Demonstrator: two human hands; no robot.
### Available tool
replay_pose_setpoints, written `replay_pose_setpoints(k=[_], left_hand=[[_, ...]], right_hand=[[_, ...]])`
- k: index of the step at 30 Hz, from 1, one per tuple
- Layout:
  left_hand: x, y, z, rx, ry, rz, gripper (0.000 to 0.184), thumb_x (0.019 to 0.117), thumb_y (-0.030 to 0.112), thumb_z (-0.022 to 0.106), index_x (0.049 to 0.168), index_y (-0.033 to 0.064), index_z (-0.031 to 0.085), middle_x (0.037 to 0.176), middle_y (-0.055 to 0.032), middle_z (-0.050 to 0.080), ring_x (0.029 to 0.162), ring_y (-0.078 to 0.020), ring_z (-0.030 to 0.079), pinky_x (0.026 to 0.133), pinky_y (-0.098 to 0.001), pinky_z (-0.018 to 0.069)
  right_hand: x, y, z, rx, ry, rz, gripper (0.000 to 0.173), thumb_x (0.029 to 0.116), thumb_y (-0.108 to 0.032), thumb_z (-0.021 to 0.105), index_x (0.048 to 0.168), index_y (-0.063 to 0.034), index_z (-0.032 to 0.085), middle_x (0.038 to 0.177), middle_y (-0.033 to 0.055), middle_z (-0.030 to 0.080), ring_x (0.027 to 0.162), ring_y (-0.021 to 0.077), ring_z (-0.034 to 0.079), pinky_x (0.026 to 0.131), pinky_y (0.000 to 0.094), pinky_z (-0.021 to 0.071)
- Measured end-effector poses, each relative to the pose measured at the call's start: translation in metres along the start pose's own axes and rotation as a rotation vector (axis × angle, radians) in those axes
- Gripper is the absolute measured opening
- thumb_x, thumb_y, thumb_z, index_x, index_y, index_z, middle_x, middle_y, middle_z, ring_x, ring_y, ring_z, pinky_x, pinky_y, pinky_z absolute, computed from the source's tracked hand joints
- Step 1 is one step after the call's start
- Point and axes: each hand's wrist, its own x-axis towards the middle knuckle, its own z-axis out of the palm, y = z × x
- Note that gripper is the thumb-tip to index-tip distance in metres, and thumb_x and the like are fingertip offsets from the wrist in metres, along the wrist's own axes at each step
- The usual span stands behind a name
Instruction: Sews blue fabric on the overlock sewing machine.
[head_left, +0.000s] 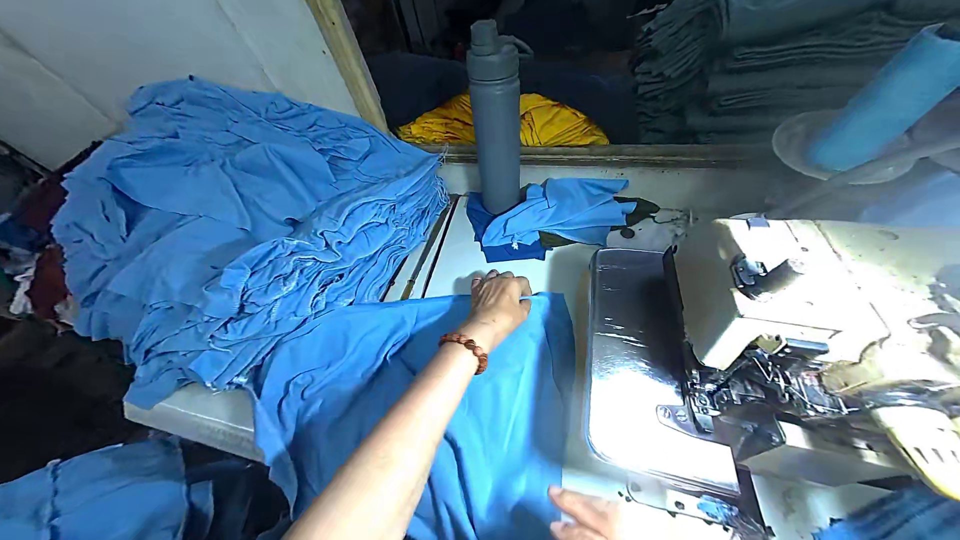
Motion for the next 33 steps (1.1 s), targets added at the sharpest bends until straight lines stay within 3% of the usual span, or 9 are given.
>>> replay_pose_setpoints(k=[3,5,7,9,11,16,19,25,33], left_hand=[[-0.007,-0.015,-0.018,-0.371,0.079,0.237,0.015,0.0987,0.004,0.060,0.106,-0.0050,0.069,0.100,-0.0169,0.070,0.094,-0.0239,0.066,0.086,-0.0420,0.0532],[-0.024,-0.017,-0.036,-0.596,0.127,0.457,0.007,0.0953,0.000,0.060,0.097,-0.0003,0.067,0.081,-0.0008,0.065,0.072,-0.0018,0.060,0.067,-0.0182,0.0503],[-0.058,0.001,-0.065,-0.685,0.119,0.516,0.011,0.0932,-0.007,0.055,0.093,0.0002,0.064,0.074,0.0028,0.060,0.065,0.0021,0.053,0.059,-0.0119,0.0431],[-0.073,0.003,-0.077,-0.711,0.107,0.590,0.016,0.0869,-0.007,0.053,0.093,0.0017,0.065,0.077,0.0034,0.064,0.068,0.0016,0.057,0.061,-0.0120,0.0470],[-0.075,-0.005,-0.078,-0.688,0.099,0.681,0.015,0.0870,-0.006,0.057,0.096,0.0023,0.066,0.085,0.0019,0.068,0.078,-0.0013,0.065,0.070,-0.0149,0.0545],[-0.082,-0.012,-0.077,-0.742,0.148,0.628,0.023,0.0830,-0.012,0.064,0.100,0.0025,0.065,0.092,-0.0008,0.070,0.085,-0.0062,0.068,0.077,-0.0191,0.0576],[-0.088,-0.012,-0.076,-0.732,0.180,0.513,0.035,0.0820,-0.013,0.069,0.114,0.0018,0.065,0.095,-0.0037,0.069,0.081,-0.0094,0.066,0.071,-0.0192,0.0570],[-0.085,-0.019,-0.064,-0.781,0.266,0.501,0.014,0.0843,-0.009,0.073,0.091,0.0034,0.071,0.081,-0.0012,0.069,0.070,-0.0053,0.063,0.063,-0.0157,0.0531],[-0.082,-0.016,-0.055,-0.675,0.555,0.602,0.006,0.0885,0.000,0.072,0.090,0.0032,0.077,0.106,-0.0029,0.074,0.104,-0.0098,0.069,0.090,-0.0219,0.0577]], right_hand=[[0.030,-0.004,-0.035,-0.010,0.215,0.021,0.039,0.1025,-0.020,0.062,0.129,0.0081,0.062,0.137,0.0270,0.062,0.131,0.0274,0.061,0.111,0.0385,0.0479],[0.052,0.007,-0.047,0.083,0.342,0.104,0.062,0.0969,-0.027,0.072,0.143,0.0079,0.050,0.146,0.0213,0.057,0.134,0.0222,0.058,0.113,0.0389,0.0501],[0.079,0.010,-0.050,0.256,0.390,0.267,0.084,0.0857,-0.032,0.080,0.151,0.0055,0.043,0.147,0.0153,0.057,0.131,0.0170,0.059,0.109,0.0332,0.0518],[0.105,0.006,-0.050,0.547,0.323,0.467,0.089,0.0755,-0.031,0.085,0.152,-0.0064,0.046,0.142,0.0037,0.061,0.124,0.0099,0.062,0.101,0.0270,0.0540],[0.124,0.002,-0.049,0.915,0.193,0.579,0.070,0.0777,-0.012,0.083,0.142,-0.0126,0.056,0.121,-0.0015,0.071,0.106,0.0068,0.069,0.090,0.0254,0.0584],[0.142,0.005,-0.042,1.197,0.253,0.609,0.017,0.0789,0.001,0.077,0.094,-0.0069,0.078,0.085,0.0080,0.073,0.076,0.0084,0.070,0.070,0.0230,0.0593],[0.142,0.007,-0.047,1.175,0.303,0.549,0.010,0.0792,0.000,0.079,0.084,-0.0074,0.076,0.075,0.0082,0.071,0.067,0.0072,0.068,0.063,0.0218,0.0588],[0.141,0.012,-0.051,0.974,0.418,0.444,0.010,0.0919,-0.005,0.070,0.091,-0.0083,0.080,0.079,0.0070,0.074,0.067,0.0065,0.069,0.062,0.0208,0.0587],[0.142,0.023,-0.047,0.429,0.654,0.293,0.009,0.0898,-0.004,0.072,0.086,-0.0118,0.075,0.062,-0.0041,0.065,0.051,0.0007,0.057,0.048,0.0138,0.0490]])
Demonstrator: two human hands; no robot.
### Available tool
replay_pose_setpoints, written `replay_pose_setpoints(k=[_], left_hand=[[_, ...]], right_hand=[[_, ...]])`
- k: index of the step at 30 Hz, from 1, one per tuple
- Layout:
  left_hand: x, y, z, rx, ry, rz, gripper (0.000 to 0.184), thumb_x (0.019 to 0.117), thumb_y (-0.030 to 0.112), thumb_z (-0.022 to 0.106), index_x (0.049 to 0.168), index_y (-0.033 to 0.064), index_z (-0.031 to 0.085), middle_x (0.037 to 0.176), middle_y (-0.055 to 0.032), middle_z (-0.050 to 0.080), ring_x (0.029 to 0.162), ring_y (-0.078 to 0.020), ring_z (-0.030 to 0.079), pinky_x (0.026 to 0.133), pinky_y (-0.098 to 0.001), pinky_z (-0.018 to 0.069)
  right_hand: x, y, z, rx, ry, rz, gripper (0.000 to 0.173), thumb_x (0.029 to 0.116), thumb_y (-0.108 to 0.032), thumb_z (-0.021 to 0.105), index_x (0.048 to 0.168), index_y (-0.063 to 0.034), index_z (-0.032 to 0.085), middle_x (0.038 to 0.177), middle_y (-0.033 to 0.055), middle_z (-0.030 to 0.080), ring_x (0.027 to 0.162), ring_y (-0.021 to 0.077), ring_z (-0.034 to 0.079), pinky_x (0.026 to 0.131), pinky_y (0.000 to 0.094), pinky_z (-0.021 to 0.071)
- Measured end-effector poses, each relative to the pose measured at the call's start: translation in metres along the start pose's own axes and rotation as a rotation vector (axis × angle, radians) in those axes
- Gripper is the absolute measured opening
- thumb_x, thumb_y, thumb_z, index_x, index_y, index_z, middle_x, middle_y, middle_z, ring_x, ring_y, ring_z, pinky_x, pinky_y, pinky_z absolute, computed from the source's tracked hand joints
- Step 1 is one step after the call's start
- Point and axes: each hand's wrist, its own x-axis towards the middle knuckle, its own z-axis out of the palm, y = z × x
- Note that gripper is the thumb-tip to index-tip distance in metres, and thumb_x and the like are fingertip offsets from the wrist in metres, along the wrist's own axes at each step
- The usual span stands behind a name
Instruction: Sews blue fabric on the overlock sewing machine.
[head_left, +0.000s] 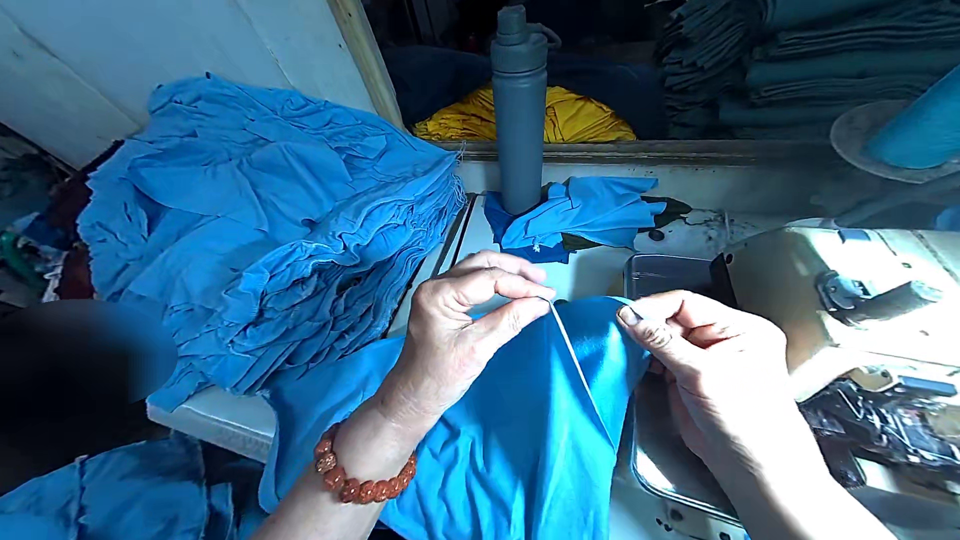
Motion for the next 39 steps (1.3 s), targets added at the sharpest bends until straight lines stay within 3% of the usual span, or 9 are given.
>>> replay_pose_setpoints(k=[3,12,16,21,26,29,32,36,39], left_hand=[[0.008,0.015,0.014,0.045,-0.082,0.100,0.004,0.0862,0.001,0.073,0.088,0.0010,0.077,0.086,-0.0003,0.073,0.086,-0.0051,0.069,0.078,-0.0181,0.0579],[0.016,0.024,0.029,0.187,-0.161,0.060,0.003,0.0862,0.003,0.074,0.086,0.0051,0.075,0.080,0.0023,0.071,0.075,-0.0007,0.067,0.068,-0.0140,0.0558],[0.014,0.027,0.029,0.293,-0.183,0.107,0.015,0.0862,0.005,0.074,0.101,0.0044,0.079,0.083,0.0026,0.072,0.076,-0.0004,0.065,0.073,-0.0147,0.0544],[0.011,0.030,0.027,0.300,-0.200,0.142,0.007,0.0890,0.008,0.070,0.087,0.0091,0.077,0.087,0.0044,0.071,0.084,-0.0034,0.065,0.082,-0.0250,0.0508],[-0.019,0.057,-0.009,0.356,-0.080,-0.417,0.013,0.0923,-0.004,0.068,0.080,-0.0031,0.068,0.066,-0.0012,0.060,0.060,0.0019,0.054,0.060,-0.0101,0.0431],[0.000,0.027,-0.030,0.032,-0.164,-0.010,0.015,0.0974,-0.004,0.056,0.087,-0.0035,0.067,0.066,0.0012,0.063,0.057,0.0031,0.059,0.054,-0.0083,0.0473],[0.018,0.057,0.001,0.145,-0.101,0.036,0.009,0.1003,0.002,0.057,0.093,0.0036,0.064,0.070,0.0030,0.057,0.055,-0.0006,0.050,0.049,-0.0110,0.0416],[0.013,0.061,0.028,0.062,-0.195,0.124,0.007,0.0940,-0.001,0.061,0.090,0.0011,0.066,0.077,0.0012,0.064,0.064,-0.0001,0.058,0.058,-0.0129,0.0499],[0.007,0.064,0.048,-0.031,-0.227,0.084,0.005,0.0902,-0.003,0.066,0.088,0.0005,0.069,0.078,-0.0001,0.065,0.067,-0.0014,0.060,0.061,-0.0131,0.0523]], right_hand=[[-0.001,0.001,0.000,-0.092,-0.026,-0.117,0.009,0.0916,-0.009,0.070,0.086,-0.0143,0.074,0.060,-0.0084,0.062,0.049,-0.0019,0.055,0.046,0.0119,0.0463],[-0.010,-0.004,-0.011,-0.276,-0.204,-0.285,0.017,0.0941,-0.014,0.055,0.091,-0.0142,0.072,0.063,-0.0133,0.058,0.052,-0.0090,0.051,0.046,0.0071,0.0413],[-0.011,-0.004,-0.013,-0.342,-0.260,-0.326,0.018,0.0954,-0.013,0.052,0.092,-0.0126,0.070,0.060,-0.0138,0.051,0.050,-0.0105,0.044,0.044,0.0065,0.0351],[-0.018,-0.003,-0.015,-0.242,-0.281,-0.249,0.015,0.0958,-0.016,0.057,0.091,-0.0145,0.071,0.062,-0.0127,0.058,0.052,-0.0081,0.051,0.045,0.0083,0.0415],[-0.057,-0.013,-0.007,0.065,-0.595,0.148,0.012,0.0959,-0.012,0.064,0.092,-0.0029,0.070,0.073,-0.0057,0.066,0.064,-0.0045,0.060,0.060,0.0163,0.0515],[-0.090,-0.002,-0.001,0.101,-0.714,0.151,0.014,0.0951,-0.005,0.064,0.092,0.0066,0.071,0.073,0.0059,0.069,0.062,0.0007,0.061,0.059,0.0199,0.0505],[-0.107,0.007,-0.001,0.107,-0.556,0.074,0.014,0.0972,-0.003,0.061,0.098,0.0078,0.070,0.079,0.0084,0.071,0.068,0.0036,0.066,0.065,0.0229,0.0553],[-0.086,-0.011,-0.004,0.166,-0.236,-0.116,0.037,0.0975,-0.019,0.069,0.124,0.0052,0.060,0.105,0.0028,0.073,0.083,-0.0006,0.067,0.067,0.0170,0.0577],[-0.064,-0.016,-0.008,0.097,-0.099,-0.210,0.006,0.0983,-0.013,0.065,0.101,-0.0076,0.068,0.079,-0.0057,0.070,0.063,-0.0052,0.061,0.056,0.0101,0.0504]])
